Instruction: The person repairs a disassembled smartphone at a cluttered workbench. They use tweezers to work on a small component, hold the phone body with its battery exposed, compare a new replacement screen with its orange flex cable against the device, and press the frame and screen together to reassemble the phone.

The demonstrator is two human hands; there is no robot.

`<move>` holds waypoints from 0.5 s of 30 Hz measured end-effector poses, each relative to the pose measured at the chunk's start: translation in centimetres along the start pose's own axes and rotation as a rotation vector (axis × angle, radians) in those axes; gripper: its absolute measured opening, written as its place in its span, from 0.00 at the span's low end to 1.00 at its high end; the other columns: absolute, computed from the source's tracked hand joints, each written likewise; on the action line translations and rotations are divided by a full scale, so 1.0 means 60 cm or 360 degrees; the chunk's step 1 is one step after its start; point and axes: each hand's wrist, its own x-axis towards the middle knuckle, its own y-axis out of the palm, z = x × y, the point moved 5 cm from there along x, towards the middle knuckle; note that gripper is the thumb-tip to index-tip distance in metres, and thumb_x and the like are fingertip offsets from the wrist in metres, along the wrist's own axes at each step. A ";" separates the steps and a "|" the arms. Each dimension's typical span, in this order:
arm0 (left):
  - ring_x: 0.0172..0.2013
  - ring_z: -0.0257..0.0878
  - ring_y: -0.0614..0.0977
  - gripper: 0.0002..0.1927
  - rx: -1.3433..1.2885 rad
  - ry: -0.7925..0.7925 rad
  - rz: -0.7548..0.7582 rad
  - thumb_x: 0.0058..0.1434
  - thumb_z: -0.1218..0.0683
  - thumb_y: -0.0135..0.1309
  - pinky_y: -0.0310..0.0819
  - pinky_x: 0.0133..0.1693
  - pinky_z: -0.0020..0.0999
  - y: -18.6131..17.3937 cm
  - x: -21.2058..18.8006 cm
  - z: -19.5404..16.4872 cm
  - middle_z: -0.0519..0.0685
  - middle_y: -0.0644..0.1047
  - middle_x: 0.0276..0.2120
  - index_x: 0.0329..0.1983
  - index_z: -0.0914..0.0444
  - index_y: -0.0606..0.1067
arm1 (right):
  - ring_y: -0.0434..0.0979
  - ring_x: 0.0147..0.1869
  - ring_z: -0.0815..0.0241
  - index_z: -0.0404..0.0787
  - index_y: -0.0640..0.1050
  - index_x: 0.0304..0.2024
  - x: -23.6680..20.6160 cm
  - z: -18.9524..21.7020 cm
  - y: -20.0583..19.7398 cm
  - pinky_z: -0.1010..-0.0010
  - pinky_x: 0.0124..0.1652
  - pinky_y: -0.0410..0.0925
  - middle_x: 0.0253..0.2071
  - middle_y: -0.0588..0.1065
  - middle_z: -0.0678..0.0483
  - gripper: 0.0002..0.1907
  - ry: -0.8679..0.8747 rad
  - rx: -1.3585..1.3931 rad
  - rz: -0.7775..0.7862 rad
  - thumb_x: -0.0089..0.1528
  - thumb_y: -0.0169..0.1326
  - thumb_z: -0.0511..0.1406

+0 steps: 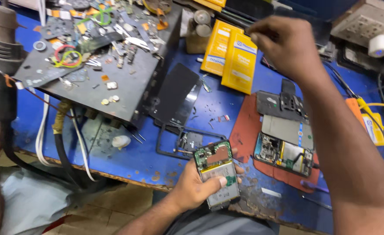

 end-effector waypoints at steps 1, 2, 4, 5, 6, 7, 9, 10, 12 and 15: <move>0.51 0.43 0.83 0.33 -0.0001 0.0009 -0.0005 0.61 0.66 0.47 0.79 0.57 0.44 -0.004 0.000 -0.002 0.58 0.79 0.53 0.72 0.70 0.62 | 0.81 0.40 0.63 0.37 0.83 0.51 0.035 -0.005 0.019 0.70 0.42 0.74 0.40 0.82 0.50 0.09 0.0091 0.0045 0.0049 0.68 0.61 0.29; 0.51 0.43 0.83 0.33 -0.0005 0.0015 -0.0011 0.61 0.66 0.47 0.79 0.57 0.44 -0.009 0.000 -0.004 0.58 0.79 0.53 0.72 0.70 0.62 | 0.81 0.38 0.64 0.38 0.82 0.51 0.067 -0.008 0.038 0.70 0.40 0.74 0.38 0.81 0.51 0.09 0.0184 0.0091 0.0102 0.68 0.59 0.29; 0.52 0.43 0.83 0.32 -0.0023 0.0030 -0.0027 0.62 0.66 0.47 0.79 0.57 0.44 -0.017 -0.001 -0.005 0.58 0.79 0.53 0.71 0.71 0.63 | 0.81 0.38 0.66 0.38 0.82 0.52 0.122 -0.001 0.076 0.71 0.40 0.74 0.38 0.82 0.53 0.10 0.0205 0.0242 0.0205 0.69 0.55 0.28; 0.52 0.43 0.83 0.31 -0.0029 0.0043 -0.0031 0.62 0.67 0.47 0.79 0.57 0.45 -0.021 0.000 -0.006 0.58 0.79 0.53 0.71 0.71 0.63 | 0.82 0.41 0.67 0.37 0.82 0.52 0.149 0.015 0.089 0.72 0.42 0.75 0.40 0.82 0.54 0.11 0.0129 0.0345 0.0245 0.69 0.53 0.27; 0.52 0.44 0.83 0.31 -0.0035 0.0056 -0.0035 0.62 0.67 0.47 0.79 0.57 0.45 -0.025 0.001 -0.007 0.58 0.79 0.53 0.71 0.72 0.63 | 0.82 0.43 0.69 0.37 0.82 0.53 0.169 0.024 0.100 0.73 0.43 0.76 0.42 0.82 0.55 0.13 0.0054 0.0447 0.0287 0.69 0.51 0.26; 0.53 0.44 0.83 0.30 -0.0082 0.0048 -0.0038 0.63 0.67 0.47 0.79 0.58 0.46 -0.027 0.003 -0.005 0.58 0.79 0.53 0.70 0.72 0.63 | 0.81 0.39 0.68 0.39 0.81 0.54 0.184 0.020 0.114 0.72 0.40 0.75 0.41 0.81 0.54 0.14 0.0143 0.0490 0.0413 0.69 0.50 0.27; 0.53 0.45 0.83 0.29 -0.0171 0.0031 -0.0042 0.63 0.67 0.47 0.78 0.59 0.46 -0.033 0.009 -0.005 0.59 0.79 0.54 0.70 0.73 0.62 | 0.77 0.31 0.64 0.44 0.80 0.56 0.217 0.020 0.136 0.69 0.33 0.74 0.38 0.78 0.52 0.17 0.0320 0.0574 0.0664 0.68 0.47 0.27; 0.53 0.45 0.83 0.31 -0.0208 -0.0019 -0.0057 0.62 0.67 0.47 0.78 0.59 0.46 -0.038 0.012 -0.004 0.59 0.79 0.53 0.71 0.72 0.61 | 0.78 0.33 0.63 0.45 0.81 0.56 0.234 0.021 0.144 0.69 0.34 0.74 0.39 0.79 0.52 0.15 0.0309 0.0461 0.0740 0.70 0.49 0.29; 0.53 0.45 0.83 0.35 -0.0280 -0.0128 -0.0087 0.61 0.67 0.47 0.77 0.59 0.45 -0.047 0.015 -0.001 0.59 0.79 0.52 0.74 0.70 0.59 | 0.79 0.36 0.60 0.46 0.82 0.55 0.265 0.018 0.159 0.67 0.38 0.74 0.41 0.82 0.52 0.11 0.0291 0.0239 0.0886 0.72 0.52 0.34; 0.53 0.45 0.84 0.37 -0.0427 -0.0249 -0.0117 0.58 0.67 0.45 0.77 0.60 0.45 -0.060 0.022 0.003 0.59 0.79 0.51 0.74 0.70 0.60 | 0.81 0.46 0.65 0.47 0.82 0.54 0.301 0.024 0.188 0.71 0.45 0.75 0.47 0.83 0.57 0.17 0.0012 0.0173 0.1069 0.66 0.51 0.29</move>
